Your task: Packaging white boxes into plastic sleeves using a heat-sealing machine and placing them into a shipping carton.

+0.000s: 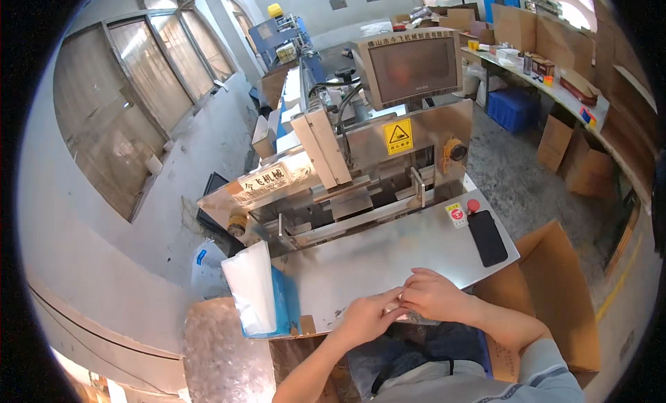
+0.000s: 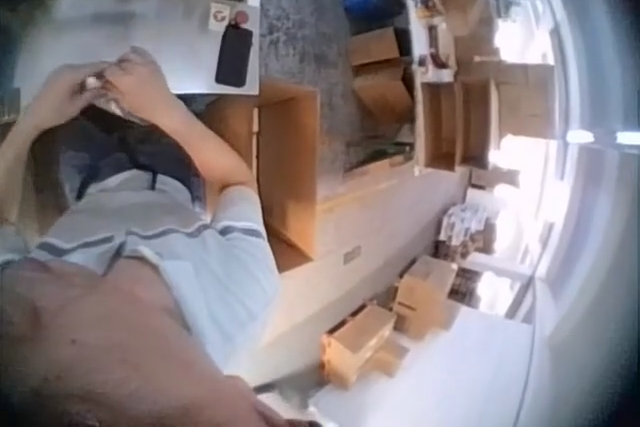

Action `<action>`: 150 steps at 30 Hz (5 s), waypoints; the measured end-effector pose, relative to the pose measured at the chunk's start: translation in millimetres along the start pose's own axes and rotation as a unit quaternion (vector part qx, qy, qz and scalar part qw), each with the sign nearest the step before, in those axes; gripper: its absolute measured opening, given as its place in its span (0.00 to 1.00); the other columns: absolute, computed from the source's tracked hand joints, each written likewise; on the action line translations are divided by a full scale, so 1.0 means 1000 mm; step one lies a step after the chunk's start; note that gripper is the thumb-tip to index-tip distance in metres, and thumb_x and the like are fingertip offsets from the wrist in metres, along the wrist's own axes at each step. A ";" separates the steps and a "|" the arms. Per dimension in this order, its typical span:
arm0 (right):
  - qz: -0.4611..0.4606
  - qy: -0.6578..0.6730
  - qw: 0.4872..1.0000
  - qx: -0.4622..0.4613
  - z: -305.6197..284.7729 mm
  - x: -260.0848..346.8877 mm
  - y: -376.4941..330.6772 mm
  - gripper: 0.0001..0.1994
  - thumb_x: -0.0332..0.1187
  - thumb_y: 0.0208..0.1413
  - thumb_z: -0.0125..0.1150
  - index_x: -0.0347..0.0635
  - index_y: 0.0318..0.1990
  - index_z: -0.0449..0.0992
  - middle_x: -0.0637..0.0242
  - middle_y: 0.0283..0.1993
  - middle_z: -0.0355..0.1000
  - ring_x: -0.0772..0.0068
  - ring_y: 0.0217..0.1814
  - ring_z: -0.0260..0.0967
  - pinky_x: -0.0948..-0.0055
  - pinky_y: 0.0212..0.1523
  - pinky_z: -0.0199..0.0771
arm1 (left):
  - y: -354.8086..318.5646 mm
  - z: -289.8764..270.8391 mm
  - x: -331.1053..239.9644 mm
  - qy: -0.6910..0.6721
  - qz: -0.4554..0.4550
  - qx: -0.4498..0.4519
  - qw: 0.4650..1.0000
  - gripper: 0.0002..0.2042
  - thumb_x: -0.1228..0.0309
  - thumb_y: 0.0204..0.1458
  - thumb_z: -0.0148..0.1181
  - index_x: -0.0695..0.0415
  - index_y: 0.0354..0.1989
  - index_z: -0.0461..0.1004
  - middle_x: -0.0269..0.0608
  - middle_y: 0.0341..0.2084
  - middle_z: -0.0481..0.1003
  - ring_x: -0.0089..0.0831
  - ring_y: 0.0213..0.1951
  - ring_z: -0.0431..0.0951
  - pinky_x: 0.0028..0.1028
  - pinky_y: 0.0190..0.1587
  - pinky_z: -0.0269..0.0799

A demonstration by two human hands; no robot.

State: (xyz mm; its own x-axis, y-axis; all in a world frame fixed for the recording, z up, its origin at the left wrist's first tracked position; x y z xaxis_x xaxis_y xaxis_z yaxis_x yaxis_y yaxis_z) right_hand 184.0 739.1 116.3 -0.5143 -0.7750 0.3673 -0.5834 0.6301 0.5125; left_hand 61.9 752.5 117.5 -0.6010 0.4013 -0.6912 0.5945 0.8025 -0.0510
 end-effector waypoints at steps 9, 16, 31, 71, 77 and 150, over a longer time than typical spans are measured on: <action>0.100 0.053 0.969 0.221 0.016 -0.049 -0.011 0.10 0.38 0.56 0.64 0.46 0.42 0.80 0.64 0.42 0.78 0.59 0.57 0.71 0.41 0.72 0.50 | 0.003 -0.017 0.040 0.085 0.057 0.003 0.995 0.07 0.67 0.58 0.60 0.55 0.40 0.79 0.51 0.31 0.80 0.52 0.32 0.80 0.41 0.36 0.75; 0.113 0.106 0.965 0.210 0.009 -0.086 0.026 0.09 0.41 0.58 0.63 0.48 0.36 0.83 0.64 0.39 0.79 0.61 0.57 0.71 0.44 0.69 0.57 | 0.021 -0.056 0.066 0.078 0.045 0.023 0.996 0.09 0.66 0.61 0.58 0.59 0.39 0.75 0.57 0.32 0.77 0.56 0.36 0.77 0.40 0.39 0.74; 0.221 0.095 0.962 0.127 0.072 -0.281 0.160 0.10 0.35 0.58 0.59 0.35 0.35 0.79 0.51 0.35 0.78 0.53 0.38 0.76 0.60 0.41 0.74 | 0.204 -0.148 0.233 -0.130 -0.162 -0.011 0.978 0.16 0.55 0.53 0.68 0.54 0.41 0.81 0.29 0.29 0.77 0.21 0.31 0.73 0.24 0.32 0.68; 0.089 -0.096 0.990 0.054 0.085 -0.190 0.181 0.22 0.38 0.64 0.53 0.39 0.63 0.66 0.51 0.61 0.69 0.49 0.68 0.63 0.48 0.68 0.58 | 0.011 0.041 0.120 0.104 -0.073 -0.339 0.932 0.35 0.56 0.55 0.65 0.69 0.63 0.61 0.67 0.61 0.61 0.65 0.66 0.57 0.60 0.67 0.50; 0.128 -0.116 0.980 0.097 0.086 -0.202 0.193 0.23 0.42 0.66 0.50 0.39 0.63 0.66 0.46 0.62 0.69 0.44 0.68 0.63 0.48 0.68 0.57 | -0.003 0.018 0.110 0.114 -0.066 -0.449 0.884 0.37 0.59 0.56 0.64 0.71 0.66 0.55 0.70 0.65 0.53 0.69 0.68 0.51 0.60 0.68 0.47; 0.064 0.403 0.909 -0.080 -0.017 -0.010 0.015 0.28 0.23 0.45 0.69 0.41 0.58 0.71 0.61 0.60 0.70 0.55 0.69 0.62 0.54 0.72 0.53 | -0.295 -0.093 0.157 -0.246 -0.229 -0.578 0.744 0.26 0.53 0.67 0.46 0.61 0.64 0.66 0.49 0.54 0.73 0.46 0.55 0.74 0.40 0.60 0.71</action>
State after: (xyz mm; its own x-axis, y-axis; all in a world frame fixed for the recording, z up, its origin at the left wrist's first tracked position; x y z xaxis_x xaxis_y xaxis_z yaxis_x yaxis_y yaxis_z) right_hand 190.6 755.3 133.3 0.0945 -0.5206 0.8485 -0.4195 0.7522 0.5082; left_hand -257.1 620.1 91.2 -0.1628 -0.0130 -0.9866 -0.6392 0.7631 0.0954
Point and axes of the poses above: each hand's wrist, its own y-axis towards the middle knuckle, its own z-axis out of the palm, x = y × z, the point moved 8 cm from there along y, towards the middle knuckle
